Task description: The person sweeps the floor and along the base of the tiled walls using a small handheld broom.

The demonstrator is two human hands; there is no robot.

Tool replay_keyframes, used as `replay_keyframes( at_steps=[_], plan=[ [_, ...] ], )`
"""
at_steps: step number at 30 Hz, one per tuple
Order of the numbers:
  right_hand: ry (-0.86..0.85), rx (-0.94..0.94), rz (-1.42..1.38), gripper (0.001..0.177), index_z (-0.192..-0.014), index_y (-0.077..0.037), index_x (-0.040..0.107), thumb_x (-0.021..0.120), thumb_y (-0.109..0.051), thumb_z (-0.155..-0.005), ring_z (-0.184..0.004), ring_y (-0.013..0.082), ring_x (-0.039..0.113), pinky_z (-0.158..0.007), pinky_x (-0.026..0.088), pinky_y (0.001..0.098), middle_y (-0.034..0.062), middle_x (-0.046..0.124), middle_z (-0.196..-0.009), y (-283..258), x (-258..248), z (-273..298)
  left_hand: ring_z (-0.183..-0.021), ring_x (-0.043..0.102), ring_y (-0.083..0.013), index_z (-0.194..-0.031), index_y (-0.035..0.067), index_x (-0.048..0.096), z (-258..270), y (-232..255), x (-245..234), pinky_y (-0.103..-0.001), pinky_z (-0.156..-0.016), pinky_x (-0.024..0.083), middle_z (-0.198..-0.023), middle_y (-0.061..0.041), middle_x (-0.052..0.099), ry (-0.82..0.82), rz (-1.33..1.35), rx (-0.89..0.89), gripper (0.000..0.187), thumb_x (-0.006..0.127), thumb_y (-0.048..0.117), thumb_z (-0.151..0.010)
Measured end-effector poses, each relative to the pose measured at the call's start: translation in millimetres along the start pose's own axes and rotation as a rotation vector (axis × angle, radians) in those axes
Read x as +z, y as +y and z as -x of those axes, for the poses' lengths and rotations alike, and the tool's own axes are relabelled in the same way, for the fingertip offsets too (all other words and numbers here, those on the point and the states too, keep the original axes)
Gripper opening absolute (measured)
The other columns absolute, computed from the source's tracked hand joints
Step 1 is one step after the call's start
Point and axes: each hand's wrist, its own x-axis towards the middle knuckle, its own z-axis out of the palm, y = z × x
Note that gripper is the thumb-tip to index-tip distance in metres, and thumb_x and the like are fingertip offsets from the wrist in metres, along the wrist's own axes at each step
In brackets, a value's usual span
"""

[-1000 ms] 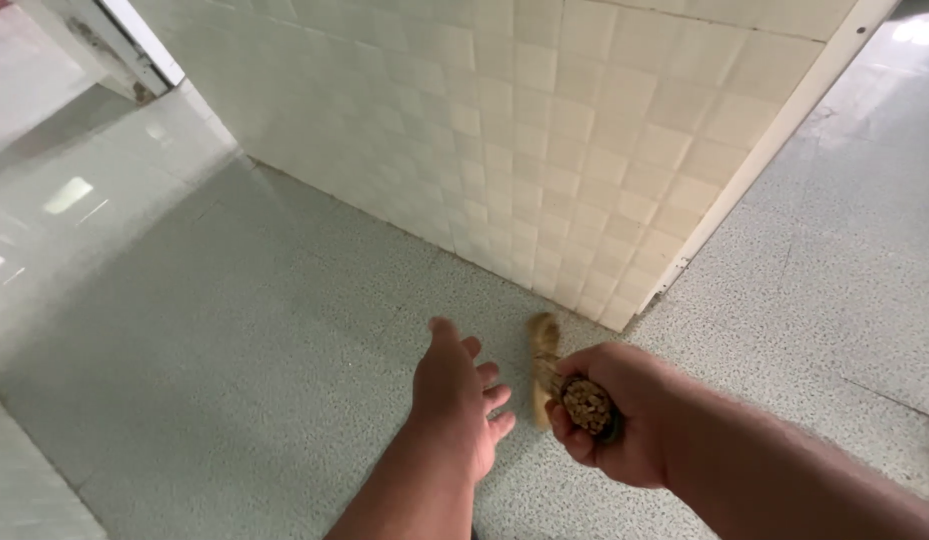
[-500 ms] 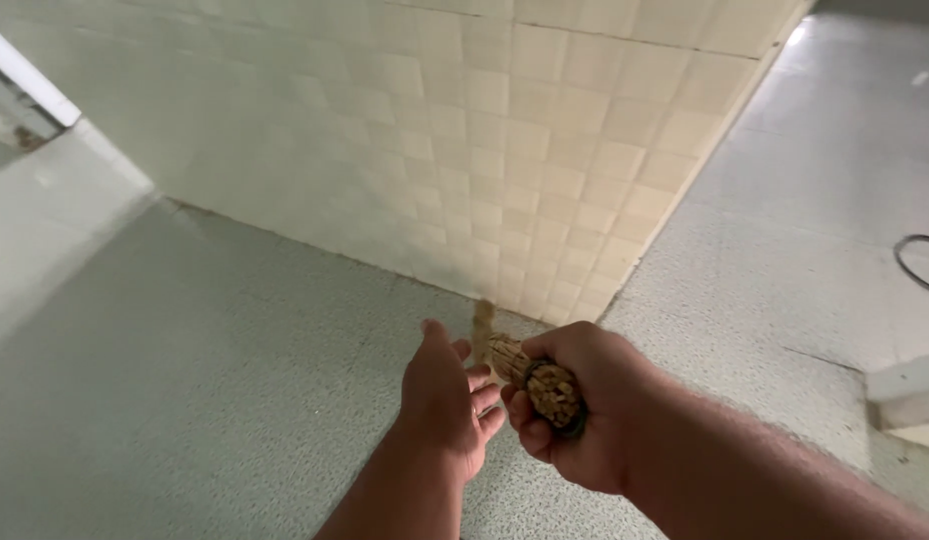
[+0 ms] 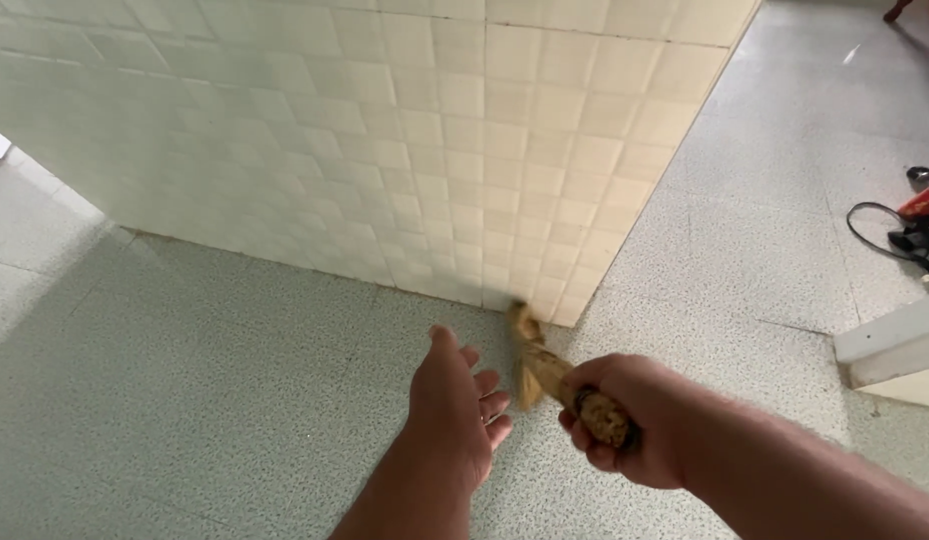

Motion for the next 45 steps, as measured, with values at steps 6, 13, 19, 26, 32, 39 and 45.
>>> replay_keyframes(
  at_steps=[6,13,19,26,32,39,45],
  plan=[
    [-0.106,0.017,0.146,0.030,-0.114,0.000,0.062,0.055,-0.026,-0.101,-0.052,0.0167,0.055,-0.043,0.042,0.0300,0.0121,0.062,-0.076,10,28,-2,-0.138,0.057,-0.0368,-0.150,0.007,0.047,1,4,-23,-0.052,-0.118,0.044,-0.149,-0.022,0.058,0.051,0.033,0.005,0.070,0.026,0.055,-0.103],
    [-0.170,-0.014,0.164,0.027,-0.110,-0.001,0.062,0.056,-0.026,-0.099,-0.050,0.0160,0.055,-0.041,0.040,0.0291,0.0127,0.063,-0.077,-2,58,20,-0.147,0.044,-0.0383,-0.158,0.006,0.030,0,8,-43,-0.051,-0.123,0.035,-0.158,-0.025,0.043,-0.008,0.096,0.047,0.075,0.023,0.058,-0.104],
    [-0.102,-0.093,0.263,0.024,-0.110,-0.005,0.062,0.059,-0.025,-0.097,-0.052,0.0176,0.055,-0.043,0.041,0.0305,0.0121,0.063,-0.077,-17,72,40,-0.149,0.042,-0.0375,-0.159,0.009,0.030,-2,12,-39,-0.050,-0.124,0.034,-0.160,-0.023,0.042,-0.055,0.105,0.054,0.077,0.019,0.060,-0.103],
    [-0.067,-0.115,0.237,0.025,-0.110,-0.001,0.063,0.059,-0.023,-0.097,-0.054,0.0185,0.055,-0.043,0.040,0.0312,0.0135,0.064,-0.078,-36,57,15,-0.151,0.039,-0.0401,-0.161,0.011,0.028,-8,20,-38,-0.051,-0.124,0.034,-0.166,-0.022,0.032,-0.021,0.109,0.052,0.076,0.020,0.060,-0.104],
    [-0.074,-0.064,0.285,0.021,-0.104,-0.003,0.058,0.060,-0.022,-0.098,-0.055,0.0207,0.055,-0.043,0.039,0.0329,0.0142,0.063,-0.078,-42,51,-25,-0.151,0.040,-0.0377,-0.161,0.012,0.029,-15,30,-37,-0.050,-0.125,0.034,-0.166,-0.020,0.034,0.035,0.154,0.042,0.077,0.020,0.061,-0.103],
    [-0.222,0.019,0.397,0.024,-0.110,-0.004,0.059,0.058,-0.025,-0.097,-0.051,0.0187,0.053,-0.040,0.037,0.0310,0.0132,0.061,-0.076,-45,63,-40,-0.150,0.040,-0.0386,-0.161,0.010,0.029,-23,41,-53,-0.050,-0.125,0.033,-0.164,-0.022,0.035,0.120,0.227,0.051,0.078,0.021,0.062,-0.104],
    [-0.288,0.035,0.350,0.027,-0.112,-0.001,0.056,0.059,-0.023,-0.097,-0.049,0.0168,0.055,-0.037,0.037,0.0283,0.0142,0.062,-0.076,-70,85,-21,-0.148,0.046,-0.0369,-0.162,0.012,0.027,-19,52,-48,-0.050,-0.124,0.038,-0.162,-0.020,0.042,0.230,0.278,0.009,0.077,0.019,0.062,-0.103]
  ],
)
